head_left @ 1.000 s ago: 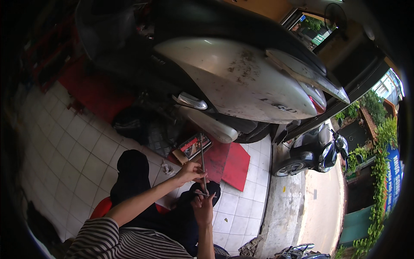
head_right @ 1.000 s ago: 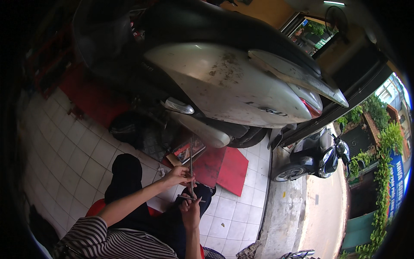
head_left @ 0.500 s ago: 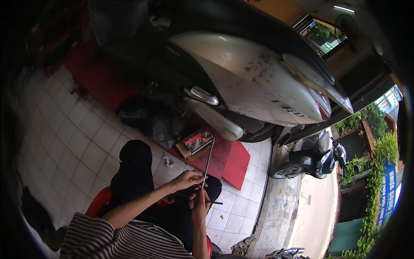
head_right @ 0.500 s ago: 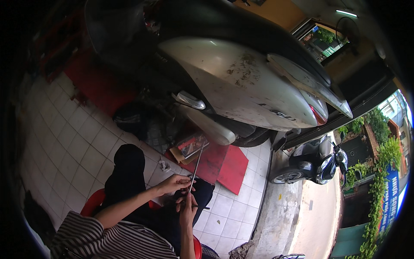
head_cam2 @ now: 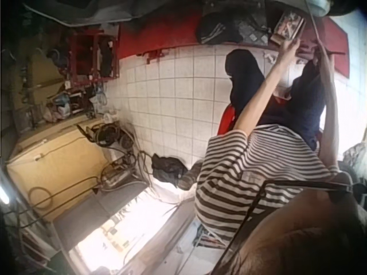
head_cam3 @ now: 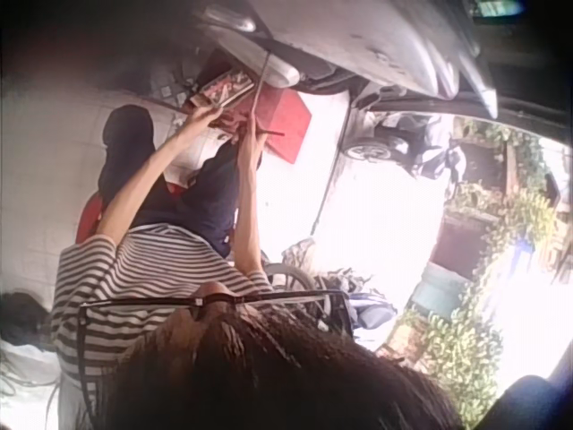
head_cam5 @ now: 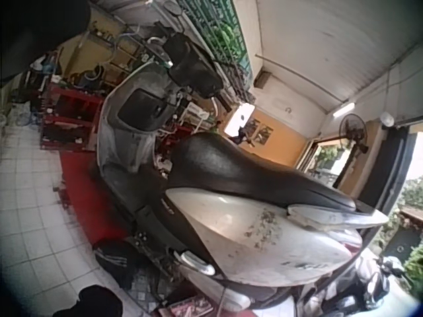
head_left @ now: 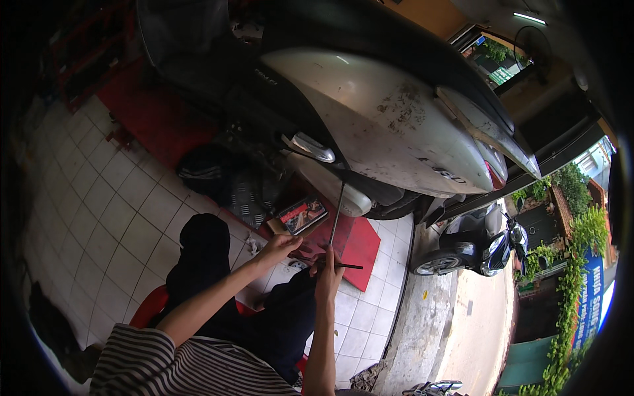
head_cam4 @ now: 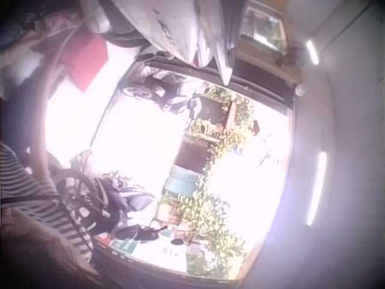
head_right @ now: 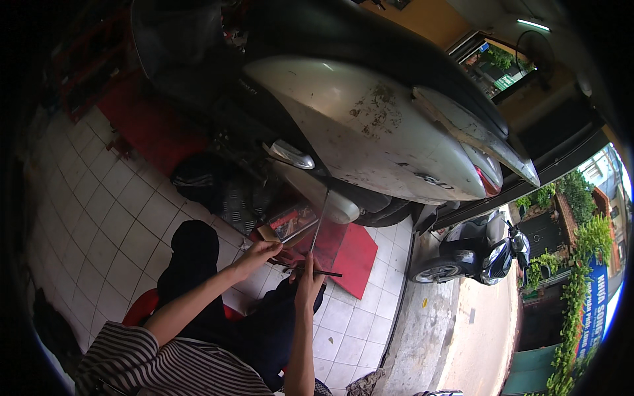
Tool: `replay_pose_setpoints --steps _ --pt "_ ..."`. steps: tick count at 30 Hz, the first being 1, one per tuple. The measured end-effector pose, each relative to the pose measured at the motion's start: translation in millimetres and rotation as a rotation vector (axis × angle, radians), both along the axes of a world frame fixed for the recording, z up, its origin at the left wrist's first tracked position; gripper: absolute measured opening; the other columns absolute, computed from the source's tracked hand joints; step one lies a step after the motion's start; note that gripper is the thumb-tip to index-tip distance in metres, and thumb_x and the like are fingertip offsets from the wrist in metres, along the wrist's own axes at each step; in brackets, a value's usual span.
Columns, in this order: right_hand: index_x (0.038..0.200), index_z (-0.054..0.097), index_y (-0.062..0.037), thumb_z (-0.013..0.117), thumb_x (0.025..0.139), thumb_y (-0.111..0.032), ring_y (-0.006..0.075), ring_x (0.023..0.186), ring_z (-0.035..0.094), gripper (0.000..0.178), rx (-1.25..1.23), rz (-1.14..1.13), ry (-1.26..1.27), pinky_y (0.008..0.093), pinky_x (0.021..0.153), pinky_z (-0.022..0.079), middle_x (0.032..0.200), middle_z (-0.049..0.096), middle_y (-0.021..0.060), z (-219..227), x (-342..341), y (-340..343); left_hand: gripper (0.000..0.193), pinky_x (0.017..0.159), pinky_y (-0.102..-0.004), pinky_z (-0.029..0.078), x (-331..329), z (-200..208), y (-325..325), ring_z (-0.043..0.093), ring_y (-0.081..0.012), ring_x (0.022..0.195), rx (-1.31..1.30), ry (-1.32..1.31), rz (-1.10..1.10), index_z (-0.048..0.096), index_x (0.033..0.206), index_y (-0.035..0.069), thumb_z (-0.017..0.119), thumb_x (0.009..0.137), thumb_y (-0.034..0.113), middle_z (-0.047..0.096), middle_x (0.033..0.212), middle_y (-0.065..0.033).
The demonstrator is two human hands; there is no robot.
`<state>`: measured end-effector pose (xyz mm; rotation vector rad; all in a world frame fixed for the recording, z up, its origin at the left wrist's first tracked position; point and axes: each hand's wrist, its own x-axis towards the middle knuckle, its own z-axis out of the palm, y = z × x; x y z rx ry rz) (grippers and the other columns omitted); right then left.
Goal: The person services a motorcycle transmission by hand, using a T-handle socket wrench to remove a small metal pin or bolt from the assembly, then placing the component into a cardboard box.
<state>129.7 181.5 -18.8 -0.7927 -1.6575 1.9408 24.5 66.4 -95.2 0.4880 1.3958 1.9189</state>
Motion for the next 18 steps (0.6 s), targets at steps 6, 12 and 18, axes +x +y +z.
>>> replay_pose_setpoints --steps 6,12,18 --pt "0.11 0.065 0.0012 0.051 0.104 -0.028 0.009 0.049 0.05 0.032 -0.057 0.038 -0.003 0.0237 0.043 0.04 0.068 0.058 0.0042 5 -11 -4 0.04 0.074 -0.0225 0.047 -17 12 19 0.059 -0.0031 0.086 0.011 0.018 -0.054 0.068 0.118 0.004 0.053 0.103 0.038 0.069 0.094 0.0021" --pt "0.125 0.057 0.001 0.046 0.106 -0.027 0.0033 0.052 0.047 0.036 -1.062 0.288 0.455 0.0169 0.043 0.036 0.079 0.059 0.004 -21 -4 26 0.033 0.071 -0.0225 0.05 -46 59 38 0.064 -0.0067 0.082 0.056 -0.061 -0.332 0.069 0.113 0.003 0.058 0.101 0.032 0.072 0.094 -0.0016" --pt "0.124 0.056 -0.0005 0.045 0.106 -0.028 0.0048 0.059 0.051 0.034 -1.388 0.288 0.629 0.0149 0.05 0.042 0.087 0.059 0.0049 -20 -2 27 0.025 0.072 -0.0248 0.053 -46 42 69 0.067 -0.01 0.082 0.085 -0.051 -0.36 0.07 0.105 0.001 0.064 0.097 0.024 0.072 0.093 -0.0034"
